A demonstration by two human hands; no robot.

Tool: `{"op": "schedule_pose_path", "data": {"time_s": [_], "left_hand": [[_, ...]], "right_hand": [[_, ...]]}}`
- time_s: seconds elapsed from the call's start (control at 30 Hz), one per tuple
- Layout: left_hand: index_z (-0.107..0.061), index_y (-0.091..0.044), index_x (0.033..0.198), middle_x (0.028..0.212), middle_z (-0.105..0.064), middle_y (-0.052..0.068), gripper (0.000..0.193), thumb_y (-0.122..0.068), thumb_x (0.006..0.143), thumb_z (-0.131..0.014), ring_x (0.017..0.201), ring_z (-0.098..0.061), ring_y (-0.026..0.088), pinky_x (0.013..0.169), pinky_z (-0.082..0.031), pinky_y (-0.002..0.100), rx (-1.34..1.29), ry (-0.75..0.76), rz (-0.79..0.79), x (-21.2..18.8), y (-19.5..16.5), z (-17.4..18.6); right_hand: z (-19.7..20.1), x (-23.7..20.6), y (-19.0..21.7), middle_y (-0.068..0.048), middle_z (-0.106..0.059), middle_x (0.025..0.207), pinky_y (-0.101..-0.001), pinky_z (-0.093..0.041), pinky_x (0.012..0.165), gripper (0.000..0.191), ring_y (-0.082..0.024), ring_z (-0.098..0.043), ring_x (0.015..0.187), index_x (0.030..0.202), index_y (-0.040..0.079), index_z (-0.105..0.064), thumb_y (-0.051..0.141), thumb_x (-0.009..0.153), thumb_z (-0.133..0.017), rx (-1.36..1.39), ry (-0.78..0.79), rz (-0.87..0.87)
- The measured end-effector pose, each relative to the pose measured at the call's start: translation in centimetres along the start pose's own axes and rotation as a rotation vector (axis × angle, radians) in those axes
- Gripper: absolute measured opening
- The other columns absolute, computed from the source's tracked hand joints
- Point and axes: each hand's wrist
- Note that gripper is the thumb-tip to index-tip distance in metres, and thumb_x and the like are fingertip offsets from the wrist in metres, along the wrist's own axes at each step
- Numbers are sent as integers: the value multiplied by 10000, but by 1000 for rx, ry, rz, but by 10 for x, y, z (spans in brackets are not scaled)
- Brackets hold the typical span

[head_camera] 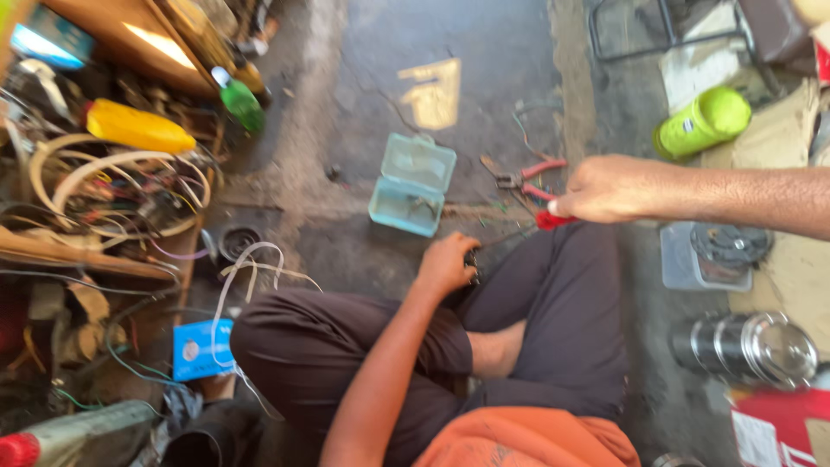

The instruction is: The person sits on the workshop floor with a small electrical component in their lap. They hold the component with one hand and use a red-handled screwdriver with the other to work on it, occasionally reaching into a small plastic parts box and repositioning the component.

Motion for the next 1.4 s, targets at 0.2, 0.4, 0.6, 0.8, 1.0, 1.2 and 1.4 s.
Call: {"op": "schedule_pose_path", "data": {"time_s": [0.2, 0.4, 0.6, 0.8, 1.0, 1.2, 1.4], "left_hand": [[-785, -183, 1029, 960, -708, 95, 194, -235, 842, -782, 900, -694, 362, 796, -549, 485, 29, -102, 35, 6, -1, -13], [-783, -168, 1017, 956, -716, 88, 215, -154, 805, -756, 910, -694, 353, 804, -543, 487, 70, -126, -14, 8, 4, -21], [-788, -176, 1006, 951, -715, 94, 189, -162, 821, -752, 908, -694, 353, 793, -540, 483, 87, -109, -1, 9, 6, -22], [-785, -165, 984, 923, -715, 97, 161, -241, 842, -777, 869, -692, 358, 762, -539, 490, 61, -145, 34, 10, 3, -22], [-793, -167, 968, 916, -726, 79, 151, -206, 823, -777, 858, -704, 343, 769, -548, 472, 25, -191, 0, 10, 3, -21], [-786, -152, 961, 908, -719, 83, 153, -188, 813, -780, 853, -697, 352, 766, -538, 478, 51, -178, -12, 10, 3, -20], [-794, -160, 946, 887, -711, 95, 140, -205, 814, -781, 840, -687, 366, 755, -531, 492, 68, -163, -7, 10, 3, -20]], "right_hand": [[4, -17, -9, -83, -671, 886, -466, -533, 655, 441, -323, -696, 846, 1215, 184, -610, 345, 808, -663, -640, -217, 568], [8, -15, 2, -65, -612, 833, -394, -507, 583, 374, -269, -673, 770, 1158, 8, -604, 216, 848, -622, -1165, -338, 1090], [-3, -4, 21, -90, -735, 846, -424, -538, 767, 319, -307, -729, 890, 1043, 160, -729, 428, 871, -711, -119, -24, 86], [0, -4, 14, -83, -743, 857, -428, -555, 786, 334, -304, -736, 888, 1102, 212, -700, 357, 801, -702, -87, -101, 117], [-4, -15, 2, -85, -605, 859, -437, -489, 633, 266, -307, -656, 818, 1024, 70, -631, 205, 795, -653, -941, -246, 970], [-12, -5, 7, -84, -608, 816, -448, -498, 628, 160, -317, -653, 751, 924, 82, -641, 224, 850, -653, -962, -248, 932], [-13, 4, 19, -180, -718, 810, -507, -529, 677, 263, -404, -703, 794, 867, 74, -732, 331, 813, -722, 251, 8, -103]]}}
Point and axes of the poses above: each hand's wrist, its own x-axis towards the middle knuckle, its own z-axis out of the back of the hand, y = z × x
